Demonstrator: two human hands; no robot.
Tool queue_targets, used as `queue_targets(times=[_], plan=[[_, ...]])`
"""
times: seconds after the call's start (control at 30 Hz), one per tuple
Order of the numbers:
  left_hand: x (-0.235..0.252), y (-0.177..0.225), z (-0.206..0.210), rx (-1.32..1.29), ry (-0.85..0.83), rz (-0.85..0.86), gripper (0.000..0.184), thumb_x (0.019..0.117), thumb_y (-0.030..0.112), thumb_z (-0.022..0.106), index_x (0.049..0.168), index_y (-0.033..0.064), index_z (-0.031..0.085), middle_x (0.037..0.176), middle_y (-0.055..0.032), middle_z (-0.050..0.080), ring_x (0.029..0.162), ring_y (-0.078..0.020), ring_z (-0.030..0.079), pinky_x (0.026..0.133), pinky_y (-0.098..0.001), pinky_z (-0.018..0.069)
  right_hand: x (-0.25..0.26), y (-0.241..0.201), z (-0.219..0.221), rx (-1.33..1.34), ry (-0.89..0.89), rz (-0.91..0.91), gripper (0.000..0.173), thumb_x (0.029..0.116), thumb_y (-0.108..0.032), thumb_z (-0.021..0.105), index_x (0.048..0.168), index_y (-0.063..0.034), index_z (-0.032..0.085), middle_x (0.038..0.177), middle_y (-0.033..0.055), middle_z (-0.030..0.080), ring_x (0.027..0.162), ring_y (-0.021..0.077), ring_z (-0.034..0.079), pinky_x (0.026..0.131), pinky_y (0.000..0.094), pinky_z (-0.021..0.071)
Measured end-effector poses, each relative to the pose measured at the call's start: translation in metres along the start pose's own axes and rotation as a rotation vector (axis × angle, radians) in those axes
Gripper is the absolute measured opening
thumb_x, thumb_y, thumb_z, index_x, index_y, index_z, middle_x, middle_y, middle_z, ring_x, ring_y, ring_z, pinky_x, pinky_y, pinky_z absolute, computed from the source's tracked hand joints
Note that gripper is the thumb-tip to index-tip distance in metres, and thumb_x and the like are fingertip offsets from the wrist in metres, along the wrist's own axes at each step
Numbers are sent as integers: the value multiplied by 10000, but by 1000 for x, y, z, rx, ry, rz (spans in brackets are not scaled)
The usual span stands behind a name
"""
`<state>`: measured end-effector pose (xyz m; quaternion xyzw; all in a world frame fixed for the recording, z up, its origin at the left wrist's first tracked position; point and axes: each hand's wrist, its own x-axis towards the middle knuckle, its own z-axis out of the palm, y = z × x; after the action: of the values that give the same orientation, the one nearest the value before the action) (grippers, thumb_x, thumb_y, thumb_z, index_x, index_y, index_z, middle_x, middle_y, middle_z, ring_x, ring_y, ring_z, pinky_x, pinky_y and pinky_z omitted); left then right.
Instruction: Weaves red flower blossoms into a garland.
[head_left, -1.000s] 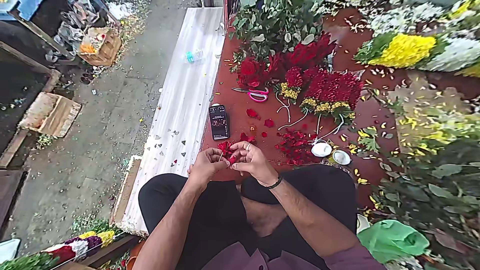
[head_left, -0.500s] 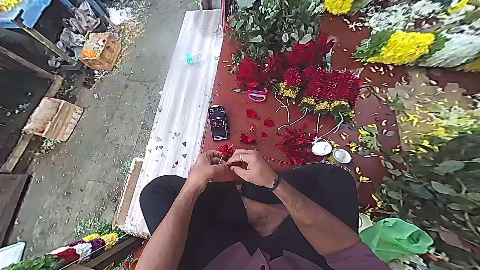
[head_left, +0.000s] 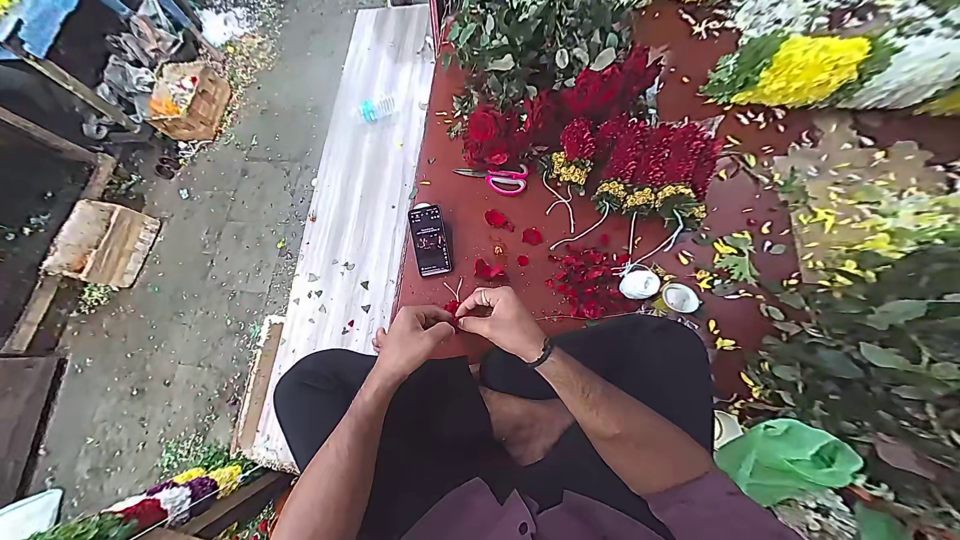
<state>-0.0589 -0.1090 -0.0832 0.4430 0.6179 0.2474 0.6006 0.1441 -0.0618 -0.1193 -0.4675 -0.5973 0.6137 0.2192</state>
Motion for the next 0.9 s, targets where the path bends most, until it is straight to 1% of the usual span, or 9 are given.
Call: queue_targets(times=[0.13, 0.27, 0.37, 0.47, 0.53, 0.63, 0.7, 0.8, 0.9], plan=[[1, -4, 0, 37, 27, 13, 164, 922, 242, 765, 914, 79, 788, 739, -13, 722, 596, -78, 607, 574, -275, 504, 1, -3, -1, -34, 5, 32, 151, 765, -165, 856, 879, -130, 764, 773, -17, 712, 679, 97, 661, 636, 323, 577], [0, -1, -3, 37, 101, -38, 123, 879, 195, 772, 841, 78, 771, 689, -10, 693, 557, -78, 569, 532, -281, 459, 4, -2, -19, 64, -50, 62, 450, 727, -93, 874, 1121, -90, 658, 803, 52, 658, 682, 191, 635, 626, 375, 567], [-1, 7, -9, 87, 128, -74, 134, 852, 181, 782, 769, 82, 747, 652, -7, 672, 562, -82, 579, 545, -295, 473, 8, -2, -33, 77, -83, 16, 523, 738, -23, 836, 1211, -95, 626, 918, 66, 679, 790, 210, 660, 676, 394, 584], [-2, 13, -13, 150, 128, -122, 148, 834, 182, 787, 741, 84, 726, 642, -7, 664, 576, -91, 600, 567, -313, 502, 9, 8, -27, -66, -239, -6, 740, 734, -172, 848, 1408, -162, 542, 1217, 40, 681, 1086, 191, 662, 900, 443, 575], [-1, 18, -17, 158, 127, -154, 151, 839, 177, 787, 742, 81, 725, 650, -10, 672, 562, -82, 585, 544, -295, 477, 10, 14, -21, -94, -328, 9, 777, 792, -262, 842, 1482, -177, 495, 1237, 41, 679, 1029, 162, 687, 904, 412, 590], [-5, 26, -26, 153, 153, -183, 175, 847, 178, 791, 721, 84, 715, 619, 5, 630, 503, -59, 484, 487, -270, 375, 13, 14, -29, -99, -215, -82, 228, 890, -269, 783, 1076, -140, 763, 916, -6, 735, 760, 99, 680, 721, 341, 593], [-8, 34, -30, 171, 154, -204, 182, 853, 177, 785, 714, 87, 709, 604, 17, 613, 485, -50, 456, 475, -263, 360, 14, 5, -43, -40, -205, -148, 82, 913, -204, 771, 884, -129, 783, 813, -28, 732, 702, 71, 665, 670, 301, 578], [-9, 48, -32, 274, 160, -225, 193, 856, 199, 766, 700, 105, 702, 580, 35, 580, 478, -53, 436, 481, -279, 357, 9, -3, -47, -33, -276, -175, 108, 899, -201, 745, 831, -121, 766, 714, -31, 688, 615, 57, 609, 594, 279, 523], [-11, 62, -32, 404, 172, -230, 186, 850, 241, 753, 706, 127, 726, 582, 36, 593, 492, -69, 468, 508, -316, 395, 2, -10, -45, -49, -372, -184, 117, 899, -235, 726, 859, -136, 773, 776, -39, 717, 682, 48, 648, 661, 294, 556]])
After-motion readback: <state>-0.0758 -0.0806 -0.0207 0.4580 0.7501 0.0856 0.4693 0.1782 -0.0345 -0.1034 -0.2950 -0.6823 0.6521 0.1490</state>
